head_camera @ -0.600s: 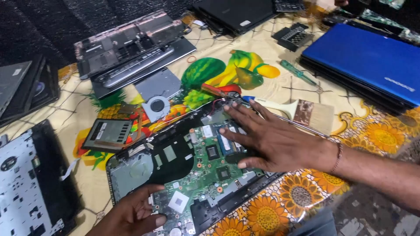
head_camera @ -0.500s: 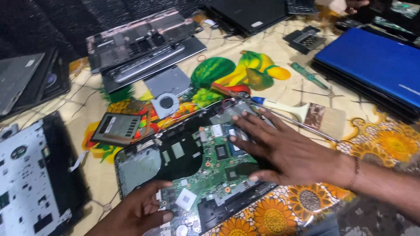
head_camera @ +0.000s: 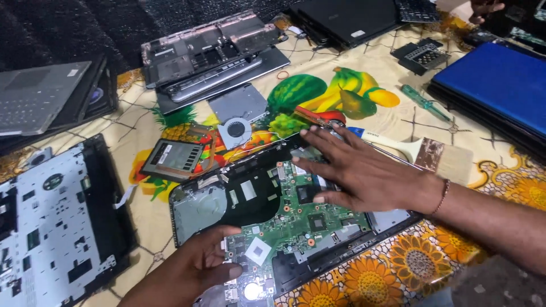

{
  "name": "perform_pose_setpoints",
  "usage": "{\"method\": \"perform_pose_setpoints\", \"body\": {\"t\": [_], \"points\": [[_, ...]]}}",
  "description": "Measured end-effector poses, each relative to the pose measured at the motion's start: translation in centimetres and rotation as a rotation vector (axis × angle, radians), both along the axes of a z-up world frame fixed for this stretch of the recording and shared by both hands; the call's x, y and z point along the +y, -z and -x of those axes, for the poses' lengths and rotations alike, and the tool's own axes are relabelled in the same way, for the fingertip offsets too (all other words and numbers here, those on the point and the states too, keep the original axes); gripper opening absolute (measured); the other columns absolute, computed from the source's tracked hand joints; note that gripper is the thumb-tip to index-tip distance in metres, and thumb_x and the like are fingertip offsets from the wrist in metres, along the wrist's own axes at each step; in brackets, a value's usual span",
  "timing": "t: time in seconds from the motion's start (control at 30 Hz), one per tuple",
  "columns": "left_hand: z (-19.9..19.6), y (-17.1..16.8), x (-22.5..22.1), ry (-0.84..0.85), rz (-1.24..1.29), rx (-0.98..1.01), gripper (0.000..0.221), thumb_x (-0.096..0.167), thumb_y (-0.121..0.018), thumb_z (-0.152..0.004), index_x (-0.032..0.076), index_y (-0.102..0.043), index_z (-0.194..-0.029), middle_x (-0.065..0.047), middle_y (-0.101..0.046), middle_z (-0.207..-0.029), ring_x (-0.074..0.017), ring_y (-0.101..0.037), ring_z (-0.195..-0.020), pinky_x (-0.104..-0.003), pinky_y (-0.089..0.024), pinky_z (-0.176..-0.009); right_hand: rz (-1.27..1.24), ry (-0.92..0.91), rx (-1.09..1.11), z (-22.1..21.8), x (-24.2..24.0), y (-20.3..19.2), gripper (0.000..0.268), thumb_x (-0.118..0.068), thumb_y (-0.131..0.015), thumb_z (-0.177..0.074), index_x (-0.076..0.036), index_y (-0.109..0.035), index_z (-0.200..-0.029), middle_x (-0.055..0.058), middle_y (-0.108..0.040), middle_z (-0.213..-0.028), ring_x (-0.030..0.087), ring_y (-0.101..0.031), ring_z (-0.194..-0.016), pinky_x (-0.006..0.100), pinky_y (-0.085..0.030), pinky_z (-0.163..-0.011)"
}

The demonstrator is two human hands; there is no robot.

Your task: Disassembling a laptop, cleaning the motherboard with a brush, and removing screws from the internal chassis.

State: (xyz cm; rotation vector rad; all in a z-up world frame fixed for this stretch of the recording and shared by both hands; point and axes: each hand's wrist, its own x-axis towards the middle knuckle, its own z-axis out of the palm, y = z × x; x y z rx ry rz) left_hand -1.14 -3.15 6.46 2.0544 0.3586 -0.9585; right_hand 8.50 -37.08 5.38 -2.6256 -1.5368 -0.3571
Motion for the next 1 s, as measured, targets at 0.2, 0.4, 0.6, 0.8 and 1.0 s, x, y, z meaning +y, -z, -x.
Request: {"method": "perform_pose_setpoints", "body": {"t": [0.2,0.4,0.6,0.8,1.0], "points": [[-0.6,2.5,1.0,0.038,0.117,-0.042,0.056,0.020,-0.084,-0.091,0.028,-0.066,-0.144,-0.008,-0.042,-0.078,-0.0200,-0.050,-0.072,-0.033,-0.036,-0.069,-0.024,0.103,0.106,2.4,-1.9,-1.1,0.076,-0.061,-0.033,-0.103,-0.010,-0.031,-0.159,0.023,-0.009,-0.170,0.038,-0.007,-0.157,0.059,-0.006,-0.120],[-0.7,3.0,1.0,-0.082,0.131,0.046,0.058,0.011,-0.084,-0.091,0.026,-0.067,-0.145,-0.011,-0.037,-0.073,-0.0232,-0.045,-0.066,-0.037,-0.034,-0.065,-0.066,0.035,0.079,4.2,-2.9,-0.1,0.068,-0.055,-0.042,-0.104,-0.008,-0.044,-0.153,0.024,-0.016,-0.169,0.038,-0.014,-0.157,0.055,-0.007,-0.125],[-1.4,2.1,0.5,-0.062,0.000,0.112,0.065,0.018,-0.083,-0.091,0.035,-0.063,-0.151,-0.013,-0.055,-0.083,-0.0236,-0.063,-0.082,-0.036,-0.043,-0.074,-0.114,-0.023,0.137,5.3,-3.2,0.2,0.064,-0.050,-0.044,-0.105,-0.001,-0.052,-0.146,0.027,-0.020,-0.167,0.041,-0.017,-0.156,0.053,-0.013,-0.125],[-1.2,3.8,1.1,-0.172,0.070,0.103,0.063,0.007,-0.088,-0.088,0.026,-0.070,-0.145,-0.014,-0.046,-0.073,-0.0237,-0.050,-0.066,-0.036,-0.038,-0.066,-0.236,-0.070,0.253,5.5,-3.5,-1.0,0.063,-0.051,-0.043,-0.103,-0.001,-0.060,-0.137,0.029,-0.026,-0.164,0.043,-0.022,-0.154,0.058,-0.016,-0.124],[-1.5,4.5,1.7,-0.210,0.064,0.110,0.068,0.003,-0.089,-0.086,0.025,-0.069,-0.147,-0.015,-0.049,-0.080,-0.0257,-0.052,-0.072,-0.036,-0.045,-0.071,-0.078,0.044,0.123,2.4,-3.2,-0.4,0.074,-0.055,-0.042,-0.104,0.002,-0.040,-0.152,0.030,-0.015,-0.167,0.041,-0.014,-0.156,0.053,-0.014,-0.124]]}}
